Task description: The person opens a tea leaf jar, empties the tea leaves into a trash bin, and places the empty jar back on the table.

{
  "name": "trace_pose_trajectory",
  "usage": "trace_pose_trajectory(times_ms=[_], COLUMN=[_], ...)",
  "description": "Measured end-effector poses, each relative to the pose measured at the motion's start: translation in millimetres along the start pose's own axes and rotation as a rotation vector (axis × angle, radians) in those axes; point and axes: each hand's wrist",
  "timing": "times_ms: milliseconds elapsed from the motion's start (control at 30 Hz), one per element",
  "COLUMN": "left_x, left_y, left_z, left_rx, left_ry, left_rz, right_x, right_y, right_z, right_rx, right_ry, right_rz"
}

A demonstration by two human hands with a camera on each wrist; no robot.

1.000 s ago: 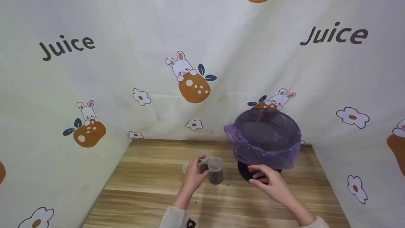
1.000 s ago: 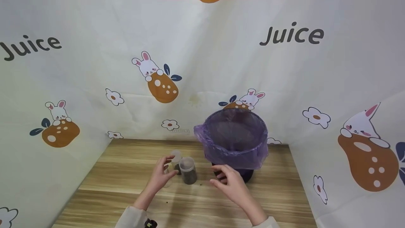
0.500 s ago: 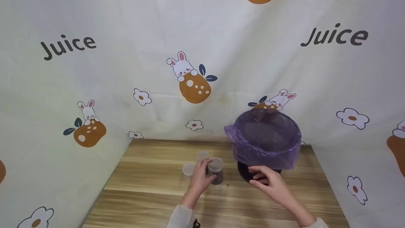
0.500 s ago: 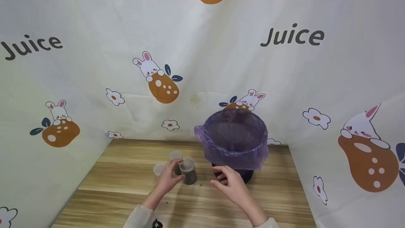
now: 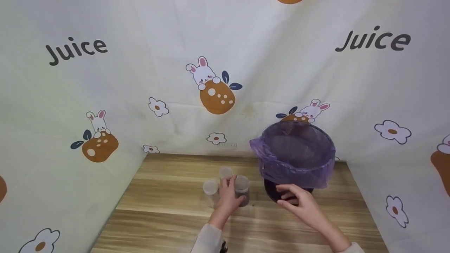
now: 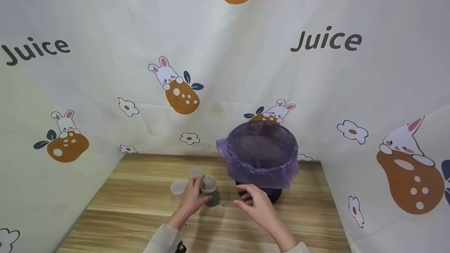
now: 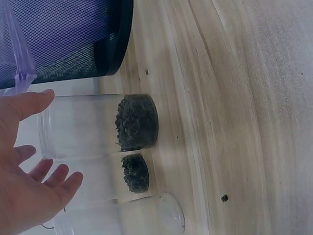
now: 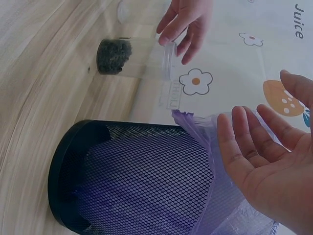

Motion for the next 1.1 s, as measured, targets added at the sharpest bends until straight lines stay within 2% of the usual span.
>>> trace_pose_trajectory(times_ms=[133,267,433,667,967,1100], left_x=[-0.9,0.9,3.6,1.8,-25.8,-40.2], left_y=[-2.5,-3.4,-3.4,1.7,23.9,33.9], left_z=[0.0,-0.6,-1.4,-6.9,-12.1,-16.2], left_rx=[-0.013,0.009,0.05,0.104,0.099,0.092], left_ry=[0.026,0.05,0.041,-0.06,-0.162,-0.227], left_rz=[0.036,0.027,-0.006,-0.129,-0.253,-0.251], right_x=[0,1,1,0,-1,0], right_y=[-1,-1,-1,0,0,0], right_z=[0,0,0,1,3,4], right_rx=[-0.001,0.001,0.003,0.005,-0.006,-0.004], right_ry=[0.002,-0.002,-0.011,0.006,0.015,0.011], right_rz=[0.002,0.013,0.022,0.011,0.008,0.011])
Point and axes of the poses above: each hand's wrist, its own z-axis towards the middle knuckle, its own y-axis out of the back of the hand, x = y × z, and after that the axes turned 4 degrees about y, right-handed
